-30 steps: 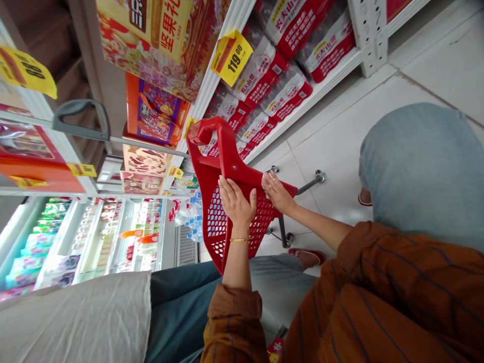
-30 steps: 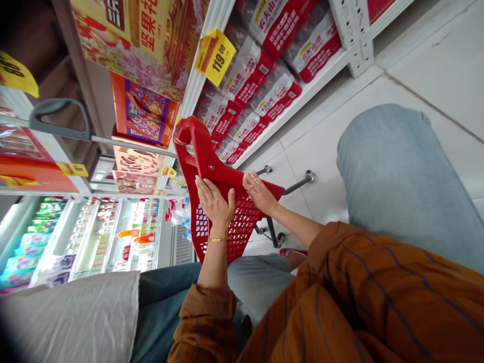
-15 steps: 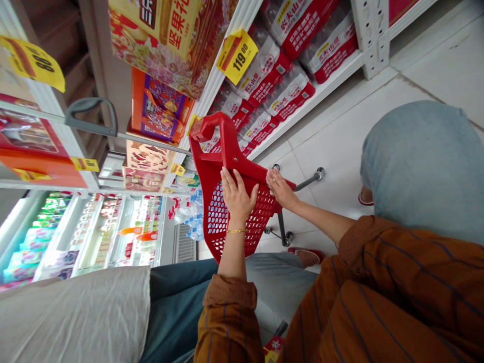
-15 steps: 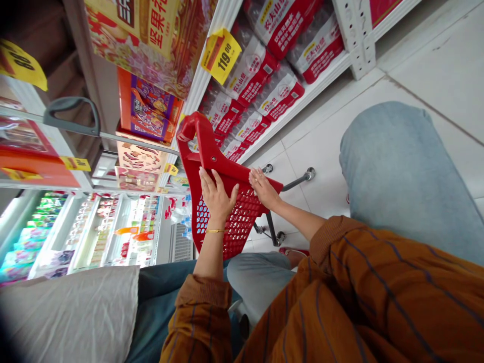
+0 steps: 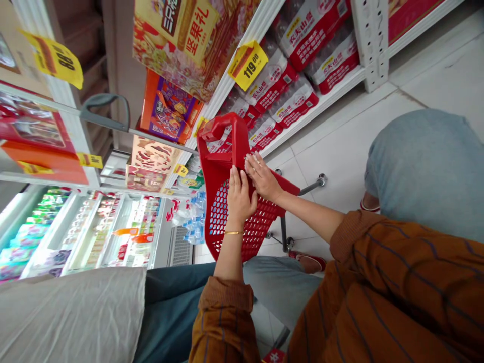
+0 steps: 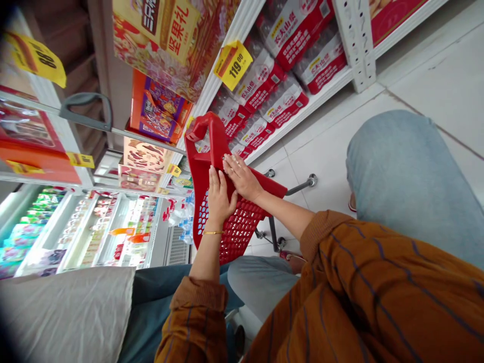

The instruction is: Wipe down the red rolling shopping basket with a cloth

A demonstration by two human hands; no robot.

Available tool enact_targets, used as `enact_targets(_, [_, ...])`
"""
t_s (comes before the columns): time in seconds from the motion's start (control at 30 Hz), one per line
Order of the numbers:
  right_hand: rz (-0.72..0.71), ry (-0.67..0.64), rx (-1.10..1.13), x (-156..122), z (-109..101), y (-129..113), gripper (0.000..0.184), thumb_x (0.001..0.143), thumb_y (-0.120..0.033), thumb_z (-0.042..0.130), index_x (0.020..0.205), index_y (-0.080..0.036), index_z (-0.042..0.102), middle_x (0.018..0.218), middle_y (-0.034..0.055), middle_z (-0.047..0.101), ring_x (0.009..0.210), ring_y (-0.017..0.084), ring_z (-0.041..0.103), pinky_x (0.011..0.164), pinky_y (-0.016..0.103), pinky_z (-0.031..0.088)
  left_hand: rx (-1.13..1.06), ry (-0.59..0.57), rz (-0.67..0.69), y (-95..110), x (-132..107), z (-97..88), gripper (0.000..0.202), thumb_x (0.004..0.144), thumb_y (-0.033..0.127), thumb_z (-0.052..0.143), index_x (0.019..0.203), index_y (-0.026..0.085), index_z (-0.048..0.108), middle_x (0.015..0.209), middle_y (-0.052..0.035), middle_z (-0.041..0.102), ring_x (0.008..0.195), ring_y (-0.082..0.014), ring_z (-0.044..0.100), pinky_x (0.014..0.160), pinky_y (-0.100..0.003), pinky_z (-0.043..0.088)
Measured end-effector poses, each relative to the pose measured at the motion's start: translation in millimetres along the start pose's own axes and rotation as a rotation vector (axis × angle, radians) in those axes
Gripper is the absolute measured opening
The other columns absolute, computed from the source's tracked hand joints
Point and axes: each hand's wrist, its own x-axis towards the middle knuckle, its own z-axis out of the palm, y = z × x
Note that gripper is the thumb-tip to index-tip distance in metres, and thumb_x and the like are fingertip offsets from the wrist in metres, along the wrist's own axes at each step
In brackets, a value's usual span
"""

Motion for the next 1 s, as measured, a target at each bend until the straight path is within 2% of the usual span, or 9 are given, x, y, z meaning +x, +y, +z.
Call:
enact_targets(0.17, [-0.016,0.001,-0.044,-16.0,4.2,11.0,0.065,0.099,-0.015,0.030,0.153,-0.035,0.000,0.161,-0.0022,0.019,0.149,0.020,0.006,0.124,0.049,0.018,-0.006,0.011,0.027,0.4,1.1,-1.7,0.081,0.091,0.032,0.046,0.153,0.012,-0.003,0.160,-0.0141,-0.016,0.149,-0.0334,-0.005,0.119,-0.056,0.018])
enact_targets(0.33, [0.053,-0.085,-0.124,-40.3,2.9,20.6,0.060,0.099,-0.012,0.028,0.154,-0.030,0.012,0.159,0.0018,0.026,0.149,0.018,0.004,0.123,0.049,0.024,0.005,-0.003,-0.001,3.5,1.0,-3.3,0.079,0.091,0.031,0.045,0.153,0.009,0.000,0.160,-0.0165,-0.013,0.149,-0.0324,-0.005,0.119,-0.054,0.019])
enact_targets(0.47, [0.064,-0.089,-0.109,-62.3,0.9,31.5,0.058,0.098,-0.011,0.029,0.153,-0.026,0.018,0.158,0.0062,0.030,0.149,0.020,0.007,0.120,0.055,0.027,0.015,-0.026,-0.037,5.4,0.8,-3.3,0.079,0.091,0.031,0.046,0.153,0.009,0.000,0.161,-0.0173,-0.011,0.149,-0.0329,-0.004,0.119,-0.055,0.021])
enact_targets(0.63, [0.025,-0.078,-0.092,-76.5,-8.2,39.8,0.057,0.098,-0.009,0.031,0.152,-0.024,0.021,0.155,0.0104,0.034,0.149,0.021,0.012,0.119,0.055,0.030,0.004,-0.021,-0.049,6.5,0.1,-2.5,0.077,0.091,0.029,0.047,0.151,0.005,0.006,0.160,-0.0208,-0.005,0.149,-0.0322,-0.003,0.119,-0.054,0.020])
enact_targets(0.77, [-0.030,-0.009,-0.072,-58.5,-17.3,31.7,0.057,0.099,-0.011,0.031,0.153,-0.026,0.019,0.154,0.0093,0.036,0.149,0.021,0.013,0.118,0.055,0.031,0.018,0.008,-0.042,6.7,-1.0,-0.3,0.082,0.090,0.030,0.048,0.151,0.004,0.000,0.160,-0.0216,-0.006,0.149,-0.0322,-0.002,0.119,-0.054,0.021])
enact_targets(0.9, [-0.097,0.024,-0.051,-15.6,-19.0,14.2,0.052,0.100,-0.017,0.034,0.150,-0.027,0.029,0.152,0.0060,0.041,0.149,0.021,0.015,0.121,0.054,0.027,0.013,0.045,-0.044,8.0,-2.6,2.2,0.086,0.089,0.030,0.049,0.151,0.004,-0.004,0.159,-0.0224,-0.009,0.149,-0.0328,-0.002,0.118,-0.053,0.023])
enact_targets(1.0, [-0.164,-0.013,-0.060,17.0,-18.2,3.2,0.045,0.101,-0.022,0.032,0.146,-0.027,0.038,0.151,0.0028,0.043,0.149,0.020,0.011,0.122,0.052,0.026,-0.009,0.063,-0.065,9.4,-4.0,3.2,0.085,0.089,0.030,0.049,0.151,0.004,-0.004,0.160,-0.0226,-0.008,0.149,-0.0326,-0.001,0.118,-0.053,0.024])
